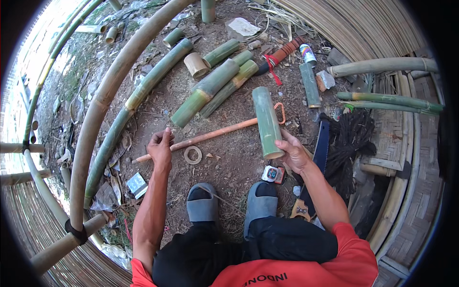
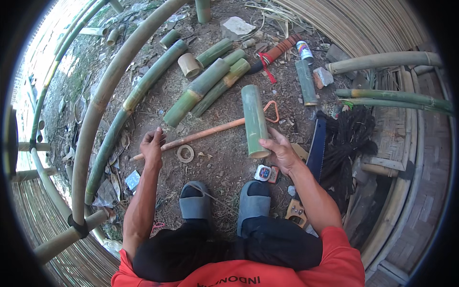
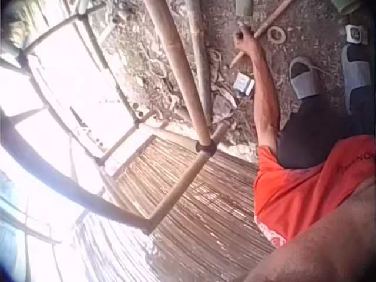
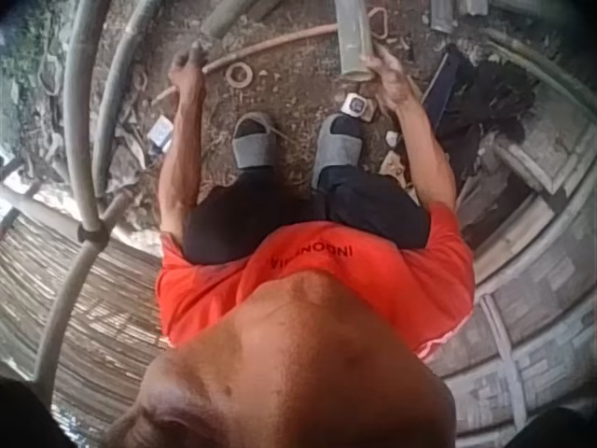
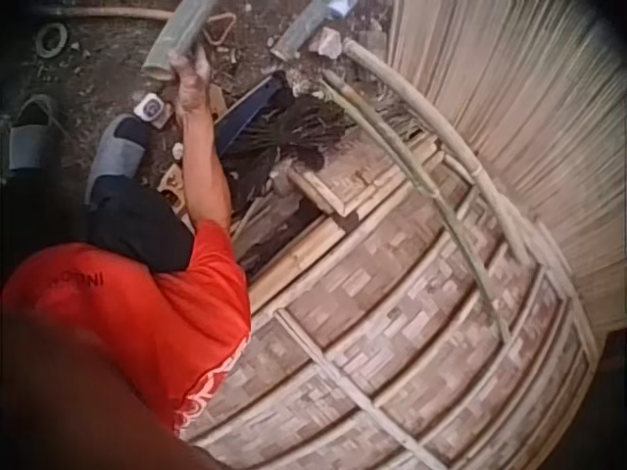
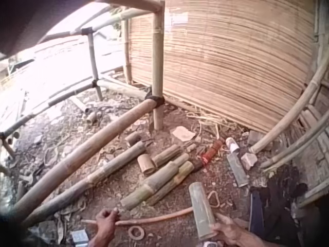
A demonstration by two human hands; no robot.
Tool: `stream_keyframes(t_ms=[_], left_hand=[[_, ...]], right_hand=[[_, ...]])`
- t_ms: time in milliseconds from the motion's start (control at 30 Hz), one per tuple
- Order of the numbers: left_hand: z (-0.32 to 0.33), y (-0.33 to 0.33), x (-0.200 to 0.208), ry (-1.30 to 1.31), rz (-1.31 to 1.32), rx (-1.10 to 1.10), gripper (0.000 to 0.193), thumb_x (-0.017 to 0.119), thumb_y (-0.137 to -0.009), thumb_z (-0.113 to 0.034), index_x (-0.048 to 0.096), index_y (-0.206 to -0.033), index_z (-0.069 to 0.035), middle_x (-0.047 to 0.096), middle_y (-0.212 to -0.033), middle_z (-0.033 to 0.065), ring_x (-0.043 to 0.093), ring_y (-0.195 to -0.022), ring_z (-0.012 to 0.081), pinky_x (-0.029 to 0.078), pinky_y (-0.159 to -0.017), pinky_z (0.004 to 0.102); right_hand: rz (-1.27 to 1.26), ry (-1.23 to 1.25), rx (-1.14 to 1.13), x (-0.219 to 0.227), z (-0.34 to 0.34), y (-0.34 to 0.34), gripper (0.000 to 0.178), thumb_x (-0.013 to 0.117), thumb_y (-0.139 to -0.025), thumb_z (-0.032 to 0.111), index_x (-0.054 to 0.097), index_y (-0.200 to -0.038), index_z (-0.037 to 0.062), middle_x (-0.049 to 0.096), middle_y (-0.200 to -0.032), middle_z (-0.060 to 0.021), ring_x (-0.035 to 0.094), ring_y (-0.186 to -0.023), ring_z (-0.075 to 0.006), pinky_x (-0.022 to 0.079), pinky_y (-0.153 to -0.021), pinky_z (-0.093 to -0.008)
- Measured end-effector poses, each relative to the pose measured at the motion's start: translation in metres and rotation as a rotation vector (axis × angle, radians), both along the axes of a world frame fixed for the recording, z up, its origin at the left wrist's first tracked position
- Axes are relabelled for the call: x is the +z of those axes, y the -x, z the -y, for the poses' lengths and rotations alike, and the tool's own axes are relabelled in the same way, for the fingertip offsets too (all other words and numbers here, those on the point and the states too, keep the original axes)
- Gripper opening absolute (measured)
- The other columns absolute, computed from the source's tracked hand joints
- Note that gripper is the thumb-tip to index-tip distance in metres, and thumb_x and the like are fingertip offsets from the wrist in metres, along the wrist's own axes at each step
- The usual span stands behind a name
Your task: The person tests the fit of bamboo pieces against a bamboo pole, shapes and carves a bamboo segment using a machete, and fits the carved piece against the bamboo structure.
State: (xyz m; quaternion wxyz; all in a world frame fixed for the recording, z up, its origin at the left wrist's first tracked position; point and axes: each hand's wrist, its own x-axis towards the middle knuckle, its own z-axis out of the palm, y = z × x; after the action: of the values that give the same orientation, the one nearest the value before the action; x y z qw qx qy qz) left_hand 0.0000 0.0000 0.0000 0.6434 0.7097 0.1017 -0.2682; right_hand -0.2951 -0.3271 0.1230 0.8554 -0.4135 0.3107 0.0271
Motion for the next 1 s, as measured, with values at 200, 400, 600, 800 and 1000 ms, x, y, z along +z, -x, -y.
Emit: stream_keyframes(t_ms=[200, 400, 600, 800, 1000], left_hand=[[0.033, 0.001, 0.048, -0.210, 0.422, -0.159, 0.077, 0.087, -0.086, -0.036, 0.054, -0.147, -0.003, 0.060, -0.139, 0.0249, 0.062, -0.125, 0.0335, 0.052, -0.105, 0.0444], [0.068, -0.020, 0.035, -0.610, 0.716, -0.497, 0.108, 0.093, -0.072, -0.051, 0.045, -0.155, -0.003, 0.044, -0.154, 0.0290, 0.048, -0.140, 0.0427, 0.042, -0.116, 0.0528], [0.060, -0.041, 0.016, -0.402, 0.589, -0.640, 0.090, 0.092, -0.073, -0.046, 0.056, -0.142, 0.001, 0.064, -0.132, 0.0272, 0.062, -0.126, 0.0384, 0.051, -0.105, 0.0454], [0.016, -0.048, 0.108, -0.146, 0.597, -0.719, 0.072, 0.088, -0.076, -0.043, 0.067, -0.128, 0.002, 0.073, -0.113, 0.0251, 0.072, -0.103, 0.0375, 0.055, -0.091, 0.0466], [-0.021, -0.085, 0.241, 0.025, 0.802, -0.838, 0.069, 0.092, -0.074, -0.038, 0.065, -0.125, 0.001, 0.074, -0.109, 0.0223, 0.073, -0.103, 0.0347, 0.056, -0.089, 0.0439]], right_hand=[[-0.074, 0.265, -0.186, 0.003, 0.008, 0.010, 0.095, 0.082, -0.088, 0.023, 0.027, -0.161, -0.0010, 0.063, -0.136, -0.0155, 0.068, -0.118, -0.0257, 0.057, -0.100, -0.0432], [-0.600, 0.756, -0.212, -0.039, 0.026, 0.031, 0.110, 0.088, -0.082, 0.029, 0.020, -0.162, -0.0037, 0.069, -0.126, -0.0208, 0.074, -0.104, -0.0311, 0.060, -0.093, -0.0416], [-0.789, 1.516, 0.264, -0.013, -0.012, -0.003, 0.116, 0.095, -0.071, 0.033, 0.029, -0.160, -0.0025, 0.048, -0.148, -0.0290, 0.050, -0.137, -0.0440, 0.042, -0.116, -0.0462], [-0.115, 1.958, 0.362, 0.069, -0.077, -0.111, 0.102, 0.094, -0.071, 0.029, 0.044, -0.156, 0.0055, 0.047, -0.149, -0.0251, 0.051, -0.134, -0.0448, 0.042, -0.112, -0.0513], [0.401, 2.331, 0.697, 0.141, -0.117, -0.232, 0.100, 0.092, -0.070, 0.031, 0.046, -0.157, 0.0140, 0.053, -0.142, -0.0211, 0.058, -0.126, -0.0400, 0.048, -0.105, -0.0493]])
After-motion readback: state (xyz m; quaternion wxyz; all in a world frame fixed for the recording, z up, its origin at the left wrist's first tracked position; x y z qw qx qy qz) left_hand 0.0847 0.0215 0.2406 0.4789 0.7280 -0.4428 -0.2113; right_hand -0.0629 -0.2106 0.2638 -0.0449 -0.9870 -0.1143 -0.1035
